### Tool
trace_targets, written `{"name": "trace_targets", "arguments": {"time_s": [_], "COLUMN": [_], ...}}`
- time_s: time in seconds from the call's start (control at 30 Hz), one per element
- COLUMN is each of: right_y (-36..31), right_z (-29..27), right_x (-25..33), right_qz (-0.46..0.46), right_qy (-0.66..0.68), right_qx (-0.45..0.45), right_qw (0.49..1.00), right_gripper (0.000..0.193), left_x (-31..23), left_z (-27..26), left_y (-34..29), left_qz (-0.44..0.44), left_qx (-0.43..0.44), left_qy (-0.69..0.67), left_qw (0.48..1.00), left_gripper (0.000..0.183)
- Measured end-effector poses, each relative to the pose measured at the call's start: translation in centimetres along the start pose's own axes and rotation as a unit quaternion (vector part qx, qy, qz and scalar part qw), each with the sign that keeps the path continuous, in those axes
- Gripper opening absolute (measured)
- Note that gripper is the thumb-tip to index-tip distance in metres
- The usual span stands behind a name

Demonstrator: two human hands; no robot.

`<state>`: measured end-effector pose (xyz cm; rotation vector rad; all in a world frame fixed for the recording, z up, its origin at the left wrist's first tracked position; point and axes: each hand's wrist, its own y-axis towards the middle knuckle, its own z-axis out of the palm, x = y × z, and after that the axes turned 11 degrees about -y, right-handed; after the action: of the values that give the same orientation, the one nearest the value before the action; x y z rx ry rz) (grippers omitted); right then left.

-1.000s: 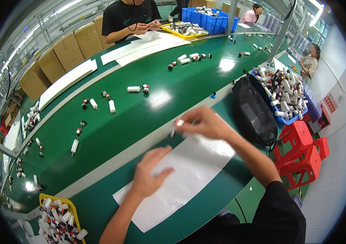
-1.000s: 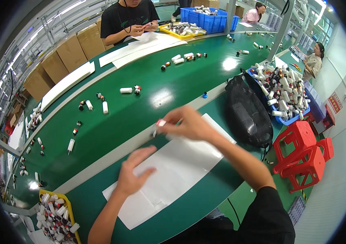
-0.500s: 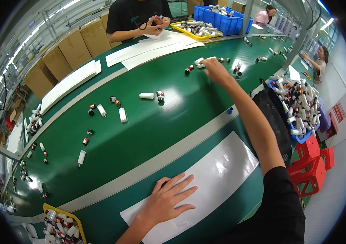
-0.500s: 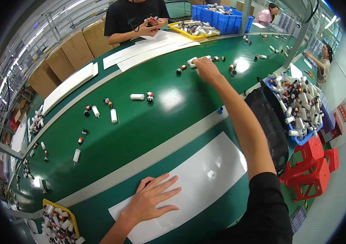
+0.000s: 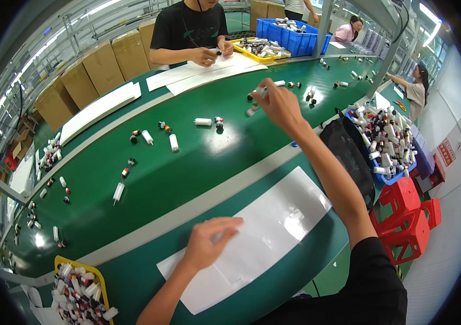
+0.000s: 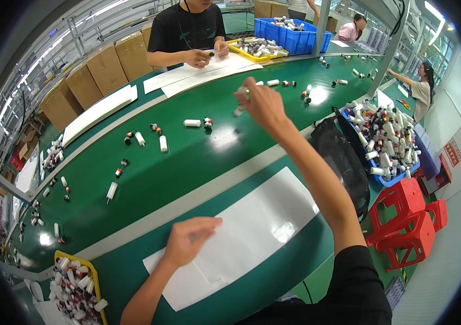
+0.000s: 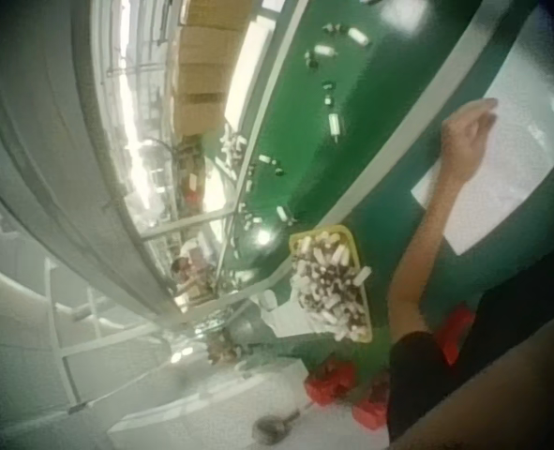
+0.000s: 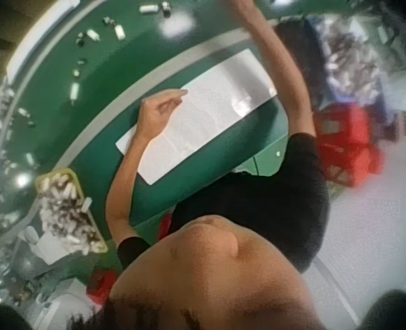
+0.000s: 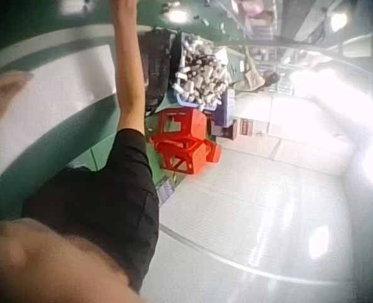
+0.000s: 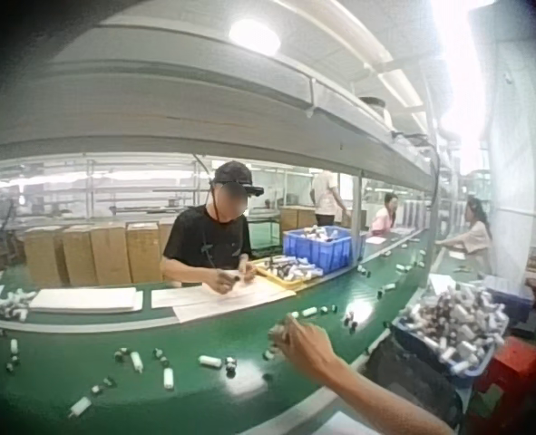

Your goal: The person assembles small cylindrical electronic components by hand on an assembly line workbench, fitting internal components into plastic cylinders and then capping them with metal caps.

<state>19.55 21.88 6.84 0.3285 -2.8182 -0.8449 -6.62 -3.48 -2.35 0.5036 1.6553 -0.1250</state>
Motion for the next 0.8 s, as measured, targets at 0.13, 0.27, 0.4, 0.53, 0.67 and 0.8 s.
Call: {"name": "trace_targets", "arguments": {"time_s": [0.13, 0.27, 0.4, 0.53, 0.67, 0.8], "right_y": [-5.9, -12.7, -16.6, -17.4, -17.4, -17.6], "right_z": [-3.7, -5.7, -5.5, -5.5, -5.9, -5.9], "right_x": [7.8, 12.6, 13.3, 12.5, 12.7, 12.7], "right_qz": [-0.107, -0.161, -0.150, -0.099, -0.066, -0.080], "right_qy": [0.289, 0.346, 0.372, 0.411, 0.413, 0.421], "right_qx": [0.041, 0.067, 0.132, 0.272, 0.296, 0.162], "right_qw": [0.950, 0.922, 0.907, 0.864, 0.859, 0.889], "right_gripper": [0.037, 0.032, 0.037, 0.038, 0.033, 0.022], "left_x": [0.4, 0.0, -0.7, -0.7, -1.2, -2.3], "left_z": [-1.5, -3.1, -3.7, -3.0, -1.6, -0.2], "left_y": [1.5, 3.1, 2.9, 3.0, 2.7, 2.4], "left_qz": [-0.141, -0.137, -0.119, -0.095, -0.076, -0.073], "left_qx": [-0.134, -0.196, -0.266, -0.253, -0.239, -0.263], "left_qy": [-0.196, -0.354, -0.432, -0.420, -0.410, -0.443], "left_qw": [0.961, 0.904, 0.854, 0.866, 0.877, 0.854], "left_gripper": [0.034, 0.045, 0.044, 0.038, 0.041, 0.039]}}
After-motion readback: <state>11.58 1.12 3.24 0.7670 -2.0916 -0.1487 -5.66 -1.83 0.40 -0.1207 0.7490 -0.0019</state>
